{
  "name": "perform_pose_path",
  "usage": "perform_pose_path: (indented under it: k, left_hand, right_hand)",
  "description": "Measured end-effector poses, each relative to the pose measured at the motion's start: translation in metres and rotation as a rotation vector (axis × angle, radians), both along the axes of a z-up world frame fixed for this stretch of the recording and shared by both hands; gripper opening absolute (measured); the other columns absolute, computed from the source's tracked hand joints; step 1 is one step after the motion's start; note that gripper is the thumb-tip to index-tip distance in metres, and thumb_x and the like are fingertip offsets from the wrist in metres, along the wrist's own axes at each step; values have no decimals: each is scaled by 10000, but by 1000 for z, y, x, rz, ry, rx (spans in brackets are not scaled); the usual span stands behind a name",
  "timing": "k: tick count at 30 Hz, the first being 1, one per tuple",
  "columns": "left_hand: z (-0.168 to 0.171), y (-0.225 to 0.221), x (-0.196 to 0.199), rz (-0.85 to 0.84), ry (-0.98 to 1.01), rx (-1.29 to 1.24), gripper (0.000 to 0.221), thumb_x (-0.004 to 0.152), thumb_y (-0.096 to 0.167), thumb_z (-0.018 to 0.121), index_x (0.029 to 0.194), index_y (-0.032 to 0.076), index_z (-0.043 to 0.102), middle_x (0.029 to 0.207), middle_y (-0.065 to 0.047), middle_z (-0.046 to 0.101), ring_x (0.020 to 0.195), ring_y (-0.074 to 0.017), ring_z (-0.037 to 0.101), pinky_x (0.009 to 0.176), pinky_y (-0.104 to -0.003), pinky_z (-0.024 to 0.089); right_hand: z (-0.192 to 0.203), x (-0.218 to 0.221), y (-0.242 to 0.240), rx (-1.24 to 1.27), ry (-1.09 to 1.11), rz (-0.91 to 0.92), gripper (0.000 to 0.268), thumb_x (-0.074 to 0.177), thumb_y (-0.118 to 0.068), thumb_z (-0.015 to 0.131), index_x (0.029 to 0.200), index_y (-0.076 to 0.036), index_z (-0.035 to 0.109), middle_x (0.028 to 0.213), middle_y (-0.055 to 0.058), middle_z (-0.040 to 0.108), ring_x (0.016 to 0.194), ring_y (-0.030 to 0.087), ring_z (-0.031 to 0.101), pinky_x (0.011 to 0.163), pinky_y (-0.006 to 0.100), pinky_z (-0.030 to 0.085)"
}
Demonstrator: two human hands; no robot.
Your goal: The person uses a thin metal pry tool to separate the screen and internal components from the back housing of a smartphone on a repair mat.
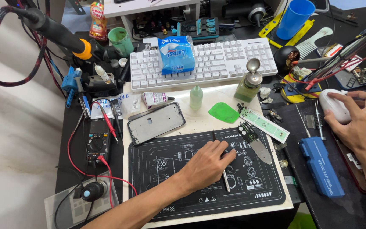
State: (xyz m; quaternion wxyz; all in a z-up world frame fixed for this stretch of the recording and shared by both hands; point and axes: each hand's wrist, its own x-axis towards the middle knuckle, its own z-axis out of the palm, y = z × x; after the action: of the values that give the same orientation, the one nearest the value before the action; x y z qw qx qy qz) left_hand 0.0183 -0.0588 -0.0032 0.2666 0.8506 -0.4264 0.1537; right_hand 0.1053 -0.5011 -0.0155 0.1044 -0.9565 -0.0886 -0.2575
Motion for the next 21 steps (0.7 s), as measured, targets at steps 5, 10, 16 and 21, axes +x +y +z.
perform_pose_path:
  k: [5, 10, 16, 21]
  left_hand:
    - [2, 1, 0, -5, 2, 4, 383, 808, -90, 627, 1191, -82, 654, 1019, -189, 594, 929, -294, 599, 843, -406, 516]
    - [1, 1, 0, -1, 5, 14, 404, 785, -91, 632, 1187, -81, 656, 1022, -194, 597, 936, -300, 605, 855, -412, 518]
    - [-1, 0, 1, -8, -7, 8, 417, 785, -104, 641, 1201, -94, 658, 1037, -203, 606, 923, -289, 612, 846, -401, 527]
    - [-2, 2, -1, -14, 10, 18, 423, 778, -114, 645, 1200, -93, 659, 1039, -189, 615, 918, -285, 614, 841, -397, 530]
  right_hand:
    - [-8, 3, -8, -38, 28, -30, 388, 979, -399, 738, 1337, -272, 657, 1343, 95, 504, 1152, 218, 565, 1104, 396, 339]
    - [-6, 2, -7, -30, 20, -18, 413, 966, -397, 732, 1349, -270, 647, 1349, 107, 500, 1188, 233, 547, 1134, 404, 326]
    - [8, -2, 10, -5, 1, -41, 407, 986, -349, 711, 1374, -253, 637, 1375, 139, 486, 1243, 279, 539, 1169, 453, 328]
    - [11, -3, 13, 118, -1, -61, 344, 1031, -278, 687, 1374, -272, 662, 1401, 157, 465, 1222, 336, 550, 1176, 484, 372]
